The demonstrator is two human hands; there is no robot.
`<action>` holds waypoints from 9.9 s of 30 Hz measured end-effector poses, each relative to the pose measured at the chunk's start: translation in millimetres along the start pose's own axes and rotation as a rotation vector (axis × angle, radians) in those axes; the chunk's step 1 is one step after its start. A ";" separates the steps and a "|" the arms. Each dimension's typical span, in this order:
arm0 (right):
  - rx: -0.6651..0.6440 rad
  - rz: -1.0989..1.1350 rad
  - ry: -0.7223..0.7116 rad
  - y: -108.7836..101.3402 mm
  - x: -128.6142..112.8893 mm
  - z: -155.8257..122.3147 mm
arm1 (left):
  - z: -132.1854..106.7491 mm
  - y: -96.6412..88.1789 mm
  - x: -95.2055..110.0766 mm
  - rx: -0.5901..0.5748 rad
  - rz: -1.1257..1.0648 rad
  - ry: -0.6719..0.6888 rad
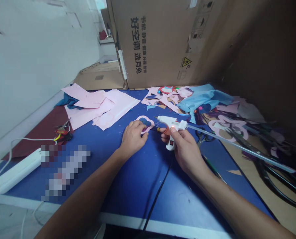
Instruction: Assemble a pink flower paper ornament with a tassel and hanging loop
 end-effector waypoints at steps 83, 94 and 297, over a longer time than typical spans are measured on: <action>-0.005 -0.019 0.022 2.1 -6.7 -1.8 | 4.6 4.1 -4.0 0.010 -0.048 -0.061; -0.041 -0.104 0.050 -0.9 -2.5 -1.8 | 5.1 3.3 -6.6 -0.007 -0.096 -0.057; -0.034 -0.523 -0.123 -5.5 -21.1 -5.1 | -22.2 -18.3 0.6 -0.342 0.099 0.123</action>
Point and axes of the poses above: each hand's wrist, its own z-axis towards the middle knuckle, its own y-axis out of the palm, x = y × z, the point moved 5 cm from there along z, towards the middle knuckle, and after that the axes turned 9 degrees about z, right-handed, at the moved point
